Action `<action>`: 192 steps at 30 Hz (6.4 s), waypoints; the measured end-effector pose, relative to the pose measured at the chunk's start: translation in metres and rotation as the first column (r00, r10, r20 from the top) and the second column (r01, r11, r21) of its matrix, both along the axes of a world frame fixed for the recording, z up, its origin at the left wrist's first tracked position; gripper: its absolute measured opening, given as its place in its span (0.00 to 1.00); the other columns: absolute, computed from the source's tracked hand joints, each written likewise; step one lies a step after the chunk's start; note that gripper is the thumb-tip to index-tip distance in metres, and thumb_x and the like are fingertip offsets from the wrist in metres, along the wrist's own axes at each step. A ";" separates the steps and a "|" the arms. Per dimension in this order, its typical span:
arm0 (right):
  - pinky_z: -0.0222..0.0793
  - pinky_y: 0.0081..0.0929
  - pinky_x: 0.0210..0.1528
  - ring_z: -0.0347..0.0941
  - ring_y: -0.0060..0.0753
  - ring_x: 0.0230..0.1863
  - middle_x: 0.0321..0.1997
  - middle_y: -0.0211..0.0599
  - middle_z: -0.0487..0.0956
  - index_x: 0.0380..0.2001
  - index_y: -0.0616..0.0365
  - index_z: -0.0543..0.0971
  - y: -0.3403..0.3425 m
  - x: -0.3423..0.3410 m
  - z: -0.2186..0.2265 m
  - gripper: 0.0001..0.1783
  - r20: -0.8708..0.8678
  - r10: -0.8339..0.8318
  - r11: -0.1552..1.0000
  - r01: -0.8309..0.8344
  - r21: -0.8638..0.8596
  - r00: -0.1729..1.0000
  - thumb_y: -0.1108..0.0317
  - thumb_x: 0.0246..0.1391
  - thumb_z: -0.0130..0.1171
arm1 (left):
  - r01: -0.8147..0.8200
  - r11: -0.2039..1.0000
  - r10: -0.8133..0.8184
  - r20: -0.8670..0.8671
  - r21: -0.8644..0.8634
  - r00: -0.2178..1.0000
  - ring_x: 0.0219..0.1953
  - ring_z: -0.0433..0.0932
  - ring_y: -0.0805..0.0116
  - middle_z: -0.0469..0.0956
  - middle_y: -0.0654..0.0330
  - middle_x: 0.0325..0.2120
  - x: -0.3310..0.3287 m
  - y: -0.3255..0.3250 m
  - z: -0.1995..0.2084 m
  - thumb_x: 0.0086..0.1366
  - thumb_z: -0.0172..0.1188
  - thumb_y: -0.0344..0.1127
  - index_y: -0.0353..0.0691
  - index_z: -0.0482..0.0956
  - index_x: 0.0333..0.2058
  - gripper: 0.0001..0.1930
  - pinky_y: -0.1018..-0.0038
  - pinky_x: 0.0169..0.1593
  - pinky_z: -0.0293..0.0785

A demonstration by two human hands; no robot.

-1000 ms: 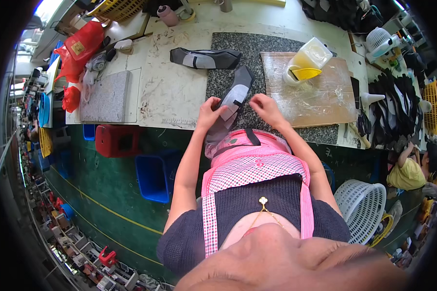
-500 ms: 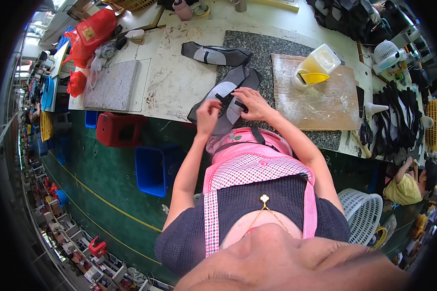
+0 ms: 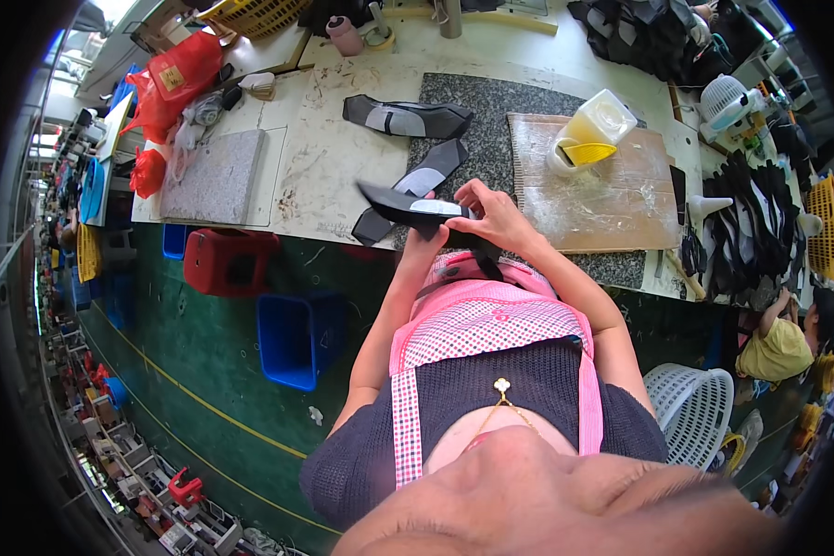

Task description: The person places a board and a glue container on the workbench, applies glue to shoe components with a scraper, and threads a string through the stacked components using a pointed tool.

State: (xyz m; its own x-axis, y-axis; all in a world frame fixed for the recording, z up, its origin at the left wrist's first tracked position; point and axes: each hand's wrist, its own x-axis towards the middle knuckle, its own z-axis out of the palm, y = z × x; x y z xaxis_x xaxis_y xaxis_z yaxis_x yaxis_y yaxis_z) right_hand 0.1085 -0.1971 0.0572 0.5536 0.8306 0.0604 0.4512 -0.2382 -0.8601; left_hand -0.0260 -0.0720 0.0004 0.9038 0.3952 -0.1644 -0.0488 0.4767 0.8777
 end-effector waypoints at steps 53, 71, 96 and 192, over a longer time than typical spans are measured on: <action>0.69 0.24 0.34 0.73 0.27 0.33 0.31 0.25 0.74 0.35 0.53 0.81 -0.013 0.009 0.048 0.16 0.719 -0.393 0.903 0.095 0.419 0.573 0.72 0.37 0.62 | 0.216 0.822 -0.099 0.241 -0.526 0.965 0.41 0.76 0.68 0.77 0.57 0.38 0.072 0.004 0.079 0.61 0.52 0.24 0.36 0.74 0.41 0.09 0.72 0.45 0.75; 0.69 0.30 0.38 0.74 0.38 0.35 0.32 0.37 0.74 0.32 0.60 0.77 -0.021 0.025 0.054 0.09 0.143 -0.281 0.912 0.217 0.348 0.949 0.74 0.44 0.63 | 0.034 0.999 -0.034 -0.043 0.006 0.998 0.33 0.78 0.78 0.79 0.62 0.33 0.070 -0.005 0.097 0.60 0.61 0.33 0.35 0.76 0.38 0.10 0.82 0.35 0.74; 0.65 0.37 0.33 0.69 0.47 0.31 0.29 0.41 0.68 0.29 0.61 0.71 -0.018 0.016 0.026 0.05 0.353 -0.320 0.944 0.266 0.193 0.879 0.71 0.51 0.56 | 0.024 0.998 -0.012 -0.199 0.060 0.980 0.31 0.76 0.82 0.80 0.65 0.31 0.068 -0.012 0.087 0.59 0.62 0.35 0.37 0.76 0.38 0.10 0.86 0.31 0.71; 0.74 0.19 0.35 0.76 0.26 0.34 0.33 0.37 0.76 0.45 0.62 0.69 -0.262 -0.008 -0.047 0.22 -0.507 -0.660 0.707 0.686 -0.170 0.554 0.85 0.43 0.51 | 0.169 0.453 0.061 -0.219 0.876 0.974 0.37 0.71 0.63 0.71 0.59 0.31 0.071 -0.010 -0.016 0.47 0.67 0.29 0.40 0.82 0.28 0.07 0.71 0.41 0.68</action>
